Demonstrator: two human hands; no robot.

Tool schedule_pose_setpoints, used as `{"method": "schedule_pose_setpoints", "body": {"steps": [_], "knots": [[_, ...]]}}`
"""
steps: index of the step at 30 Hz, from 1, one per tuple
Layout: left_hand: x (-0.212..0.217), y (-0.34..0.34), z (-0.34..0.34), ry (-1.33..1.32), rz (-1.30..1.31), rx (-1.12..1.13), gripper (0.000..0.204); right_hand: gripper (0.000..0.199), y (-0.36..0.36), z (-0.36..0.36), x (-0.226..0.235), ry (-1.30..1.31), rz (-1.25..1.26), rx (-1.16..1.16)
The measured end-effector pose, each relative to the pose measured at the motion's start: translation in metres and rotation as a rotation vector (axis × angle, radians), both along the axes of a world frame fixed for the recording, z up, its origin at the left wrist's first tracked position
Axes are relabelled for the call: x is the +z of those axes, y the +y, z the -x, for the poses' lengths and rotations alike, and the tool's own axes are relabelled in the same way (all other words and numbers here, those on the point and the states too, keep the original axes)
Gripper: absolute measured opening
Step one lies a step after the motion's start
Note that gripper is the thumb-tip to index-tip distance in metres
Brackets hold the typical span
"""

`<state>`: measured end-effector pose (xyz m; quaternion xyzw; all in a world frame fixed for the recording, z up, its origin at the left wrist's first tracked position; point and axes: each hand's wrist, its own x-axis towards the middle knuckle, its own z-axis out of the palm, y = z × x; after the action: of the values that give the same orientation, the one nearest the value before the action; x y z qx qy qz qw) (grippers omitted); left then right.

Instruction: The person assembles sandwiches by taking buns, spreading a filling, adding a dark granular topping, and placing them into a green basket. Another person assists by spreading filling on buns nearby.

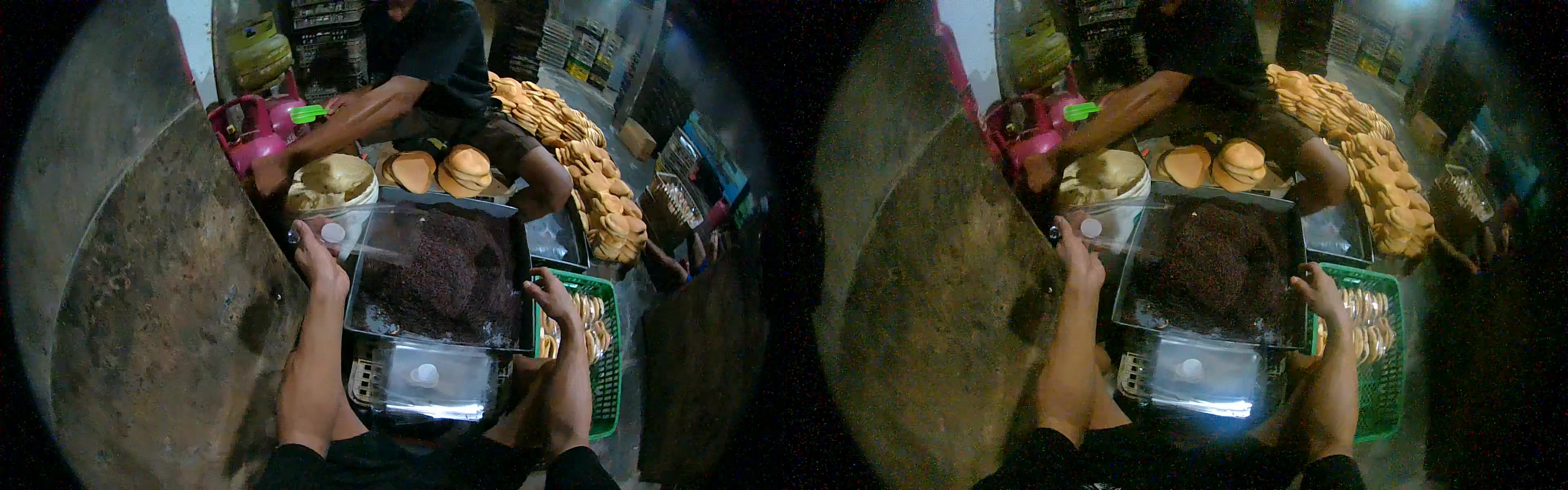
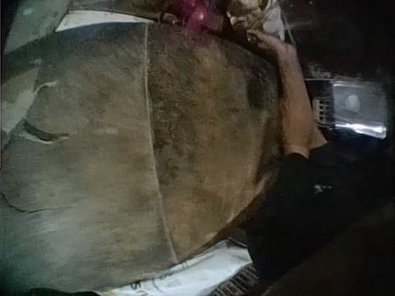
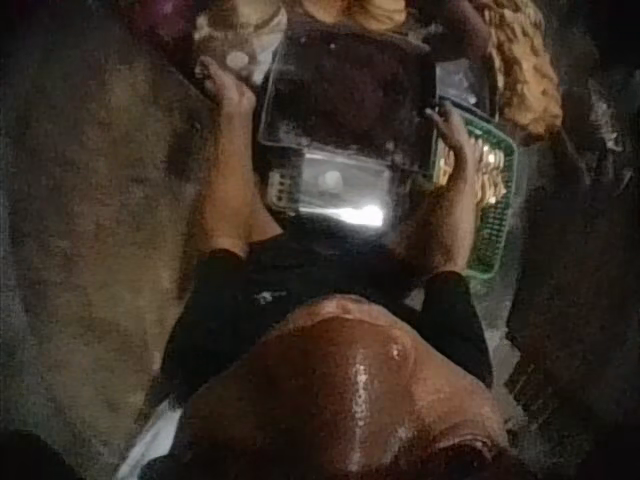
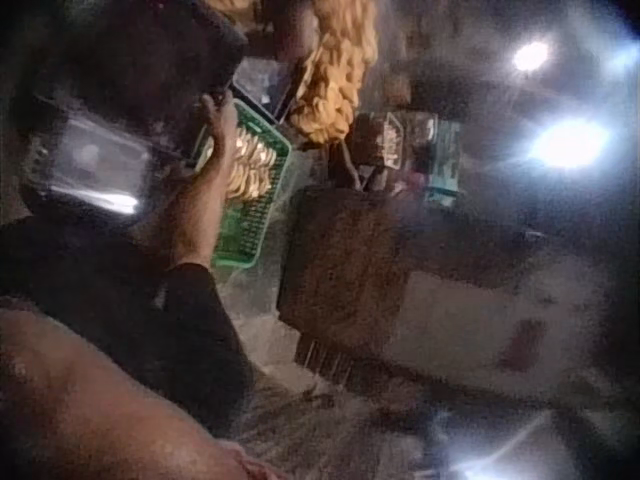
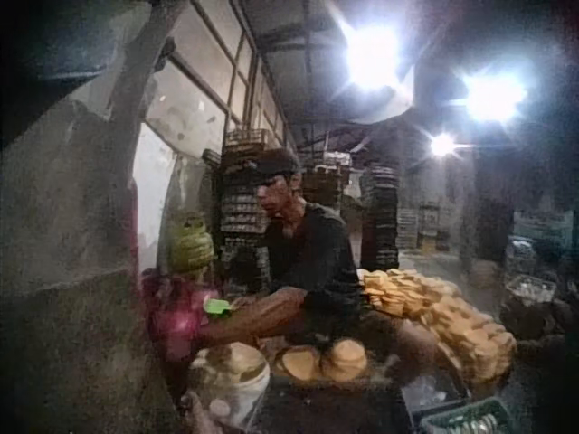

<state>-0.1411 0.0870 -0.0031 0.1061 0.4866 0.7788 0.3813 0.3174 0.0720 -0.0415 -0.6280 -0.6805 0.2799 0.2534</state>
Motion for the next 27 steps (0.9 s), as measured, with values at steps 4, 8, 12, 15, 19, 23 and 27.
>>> {"method": "schedule_pose_setpoints", "body": {"steps": [4, 8, 12, 15, 19, 23, 27], "knots": [[0.018, -0.003, -0.012, -0.088, -0.074, 0.036, 0.054, 0.051, 0.002, -0.004, 0.006, -0.009, 0.158, -0.066], [-0.011, -0.001, 0.004, -0.058, -0.124, 0.021, 0.056, 0.053, 0.004, -0.001, 0.01, -0.039, 0.126, -0.036], [0.003, 0.002, -0.014, -0.078, -0.048, -0.017, 0.059, 0.053, -0.006, -0.014, 0.01, 0.058, -0.046, -0.07], [-0.001, 0.001, -0.012, -0.042, -0.019, -0.035, 0.06, 0.053, -0.012, -0.017, 0.015, 0.025, 0.086, -0.087], [-0.006, 0.003, -0.013, -0.061, -0.097, -0.196, 0.061, 0.051, -0.015, -0.019, 0.02, 0.07, 0.028, -0.065], [-0.003, 0.006, -0.028, -0.066, -0.086, -0.206, 0.06, 0.049, -0.018, -0.023, 0.026, 0.05, 0.023, -0.063], [0.002, 0.008, -0.041, -0.046, 0.023, -0.078, 0.058, 0.047, -0.02, -0.03, 0.026, 0.061, 0.074, -0.064]]}}
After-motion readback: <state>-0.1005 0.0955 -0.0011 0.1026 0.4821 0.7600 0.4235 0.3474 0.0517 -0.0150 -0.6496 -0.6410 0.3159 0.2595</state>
